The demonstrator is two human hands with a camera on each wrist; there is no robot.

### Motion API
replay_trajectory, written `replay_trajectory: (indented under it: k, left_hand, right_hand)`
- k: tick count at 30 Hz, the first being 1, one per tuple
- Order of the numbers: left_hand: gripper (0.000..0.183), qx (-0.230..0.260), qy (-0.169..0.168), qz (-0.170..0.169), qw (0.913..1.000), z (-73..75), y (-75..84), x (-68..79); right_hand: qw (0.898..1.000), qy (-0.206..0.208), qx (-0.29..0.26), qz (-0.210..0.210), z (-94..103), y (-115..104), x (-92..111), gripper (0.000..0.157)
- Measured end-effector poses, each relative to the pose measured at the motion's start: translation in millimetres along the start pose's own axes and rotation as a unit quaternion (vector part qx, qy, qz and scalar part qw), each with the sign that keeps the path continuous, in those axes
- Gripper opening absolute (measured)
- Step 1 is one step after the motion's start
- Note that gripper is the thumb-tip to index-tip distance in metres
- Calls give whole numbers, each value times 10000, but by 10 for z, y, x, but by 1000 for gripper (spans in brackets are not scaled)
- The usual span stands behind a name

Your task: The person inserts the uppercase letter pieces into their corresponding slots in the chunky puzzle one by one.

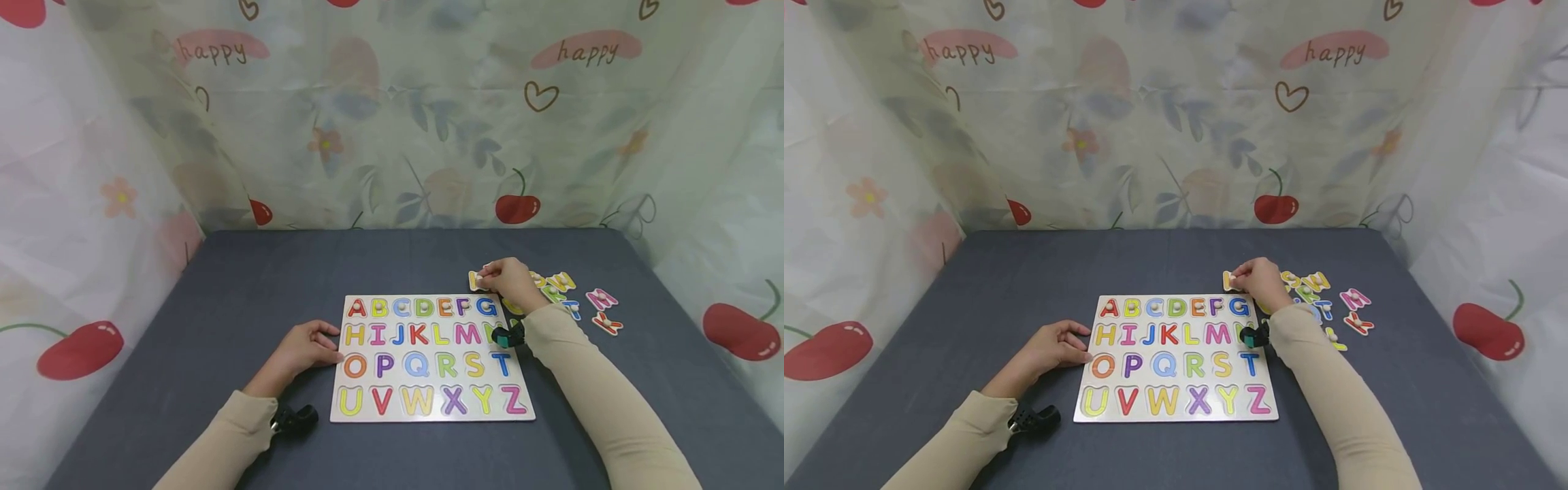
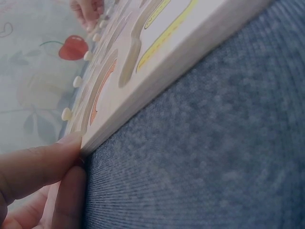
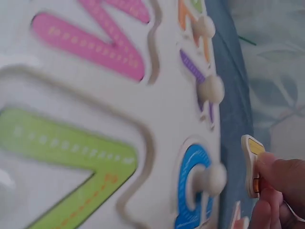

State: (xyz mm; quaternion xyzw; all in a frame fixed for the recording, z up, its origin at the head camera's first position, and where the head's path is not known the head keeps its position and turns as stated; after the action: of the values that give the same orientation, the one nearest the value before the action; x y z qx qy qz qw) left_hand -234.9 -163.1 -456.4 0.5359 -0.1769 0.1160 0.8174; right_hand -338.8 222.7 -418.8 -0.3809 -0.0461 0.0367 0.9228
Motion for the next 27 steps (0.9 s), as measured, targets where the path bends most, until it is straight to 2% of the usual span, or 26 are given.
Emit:
replay_trajectory:
  k: [6, 12, 20, 27]
  left_hand:
    - [50, -39, 5, 53, 10000, 1, -12, -10]
    - [50, -43, 65, 70, 9999, -1, -5, -4]
    - [50, 22, 2, 63, 10000, 3, -4, -5]
    - [51, 19, 11, -11, 10000, 2, -12, -37]
  right_hand:
    - [9995, 43, -7, 321, -48, -261, 40, 22]
    - [9975, -150, -178, 666, -238, -598, 102, 22]
    - [9900, -527, -516, 1205, -666, -1086, 234, 15]
    - [9825, -977, -747, 1399, -1120, -1331, 336, 12]
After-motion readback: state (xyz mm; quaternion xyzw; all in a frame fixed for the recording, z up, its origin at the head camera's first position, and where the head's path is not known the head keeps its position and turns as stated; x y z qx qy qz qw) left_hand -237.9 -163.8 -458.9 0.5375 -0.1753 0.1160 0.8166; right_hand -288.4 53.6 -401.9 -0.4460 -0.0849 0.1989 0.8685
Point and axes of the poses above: each hand's wrist, its own x-axis away from the middle knuckle, its own z-axis out of the back of the hand, y = z × x, the point moved 4 cm from there along -x, towards the middle knuckle, and after that the axes turned 7 degrees about z, right-handed, at the moved point
